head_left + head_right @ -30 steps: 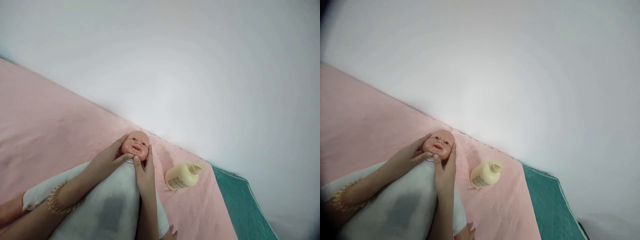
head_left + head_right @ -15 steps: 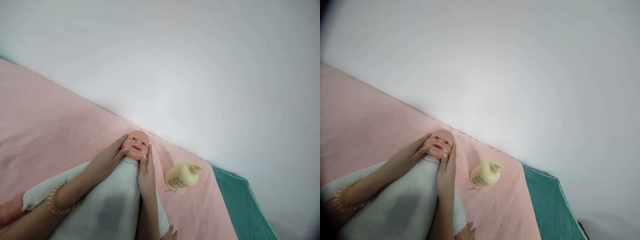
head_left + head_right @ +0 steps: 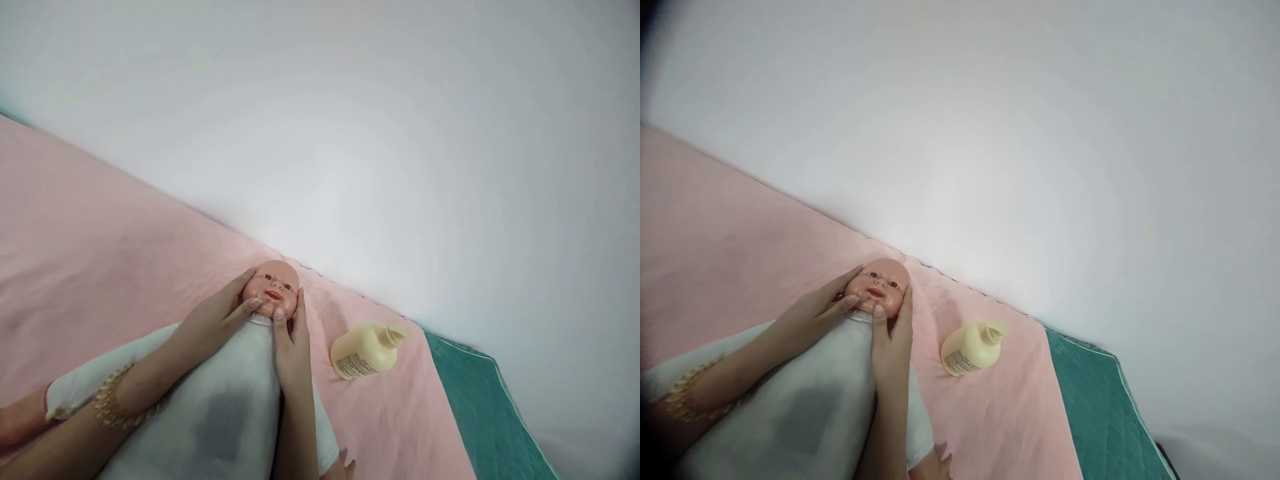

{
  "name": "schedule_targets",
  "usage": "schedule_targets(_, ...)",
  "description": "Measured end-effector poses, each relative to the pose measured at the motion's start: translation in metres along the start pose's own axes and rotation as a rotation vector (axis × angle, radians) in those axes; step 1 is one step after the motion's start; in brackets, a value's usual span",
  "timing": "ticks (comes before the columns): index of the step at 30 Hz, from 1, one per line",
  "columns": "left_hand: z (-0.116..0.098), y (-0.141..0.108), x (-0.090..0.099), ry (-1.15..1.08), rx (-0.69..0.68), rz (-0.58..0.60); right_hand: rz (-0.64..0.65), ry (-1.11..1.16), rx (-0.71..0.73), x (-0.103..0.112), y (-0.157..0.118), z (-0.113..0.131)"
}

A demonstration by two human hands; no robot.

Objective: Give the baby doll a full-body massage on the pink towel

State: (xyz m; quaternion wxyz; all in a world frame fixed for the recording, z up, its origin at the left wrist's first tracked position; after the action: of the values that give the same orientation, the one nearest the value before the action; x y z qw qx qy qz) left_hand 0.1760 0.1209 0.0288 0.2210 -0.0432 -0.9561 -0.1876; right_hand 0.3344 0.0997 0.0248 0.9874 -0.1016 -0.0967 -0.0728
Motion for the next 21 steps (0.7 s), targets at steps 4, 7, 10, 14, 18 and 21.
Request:
schedule_targets(4, 0.004, 0.001, -0.002, -0.026, 0.007, 0.01, 0.029, 0.039, -0.008, -0.002, -0.001, -0.002)
schedule_targets(7, 0.006, 0.002, -0.003, -0.033, -0.004, 0.005, 0.01, 0.022, 0.006, -0.002, -0.001, -0.002)
schedule_targets(10, 0.005, 0.002, -0.003, -0.023, 0.0, 0.008, -0.002, -0.005, 0.025, -0.001, -0.001, -0.003)
schedule_targets(14, 0.004, 0.001, -0.002, -0.021, 0.007, 0.01, -0.007, -0.032, 0.041, 0.0, 0.0, -0.003)
schedule_targets(18, 0.011, 0.0, -0.005, 0.012, 0.008, -0.001, -0.012, -0.067, 0.048, 0.001, 0.0, -0.002)
schedule_targets(21, 0.016, 0.0, -0.008, 0.015, -0.033, 0.004, -0.022, -0.062, 0.042, 0.002, 0.001, -0.003)
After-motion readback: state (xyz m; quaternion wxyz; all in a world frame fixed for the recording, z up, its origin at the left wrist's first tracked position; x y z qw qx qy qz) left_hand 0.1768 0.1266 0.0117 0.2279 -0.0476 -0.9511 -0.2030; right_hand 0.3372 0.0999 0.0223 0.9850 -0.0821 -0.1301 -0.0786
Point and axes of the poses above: each hand's wrist, its own y-axis towards the middle knuckle, its own x-axis out of the back of the hand, z = x × y, the point moved 3 cm from there along y, towards the middle knuckle, and after that the axes turned 15 degrees about -x, right-handed, at the moved point
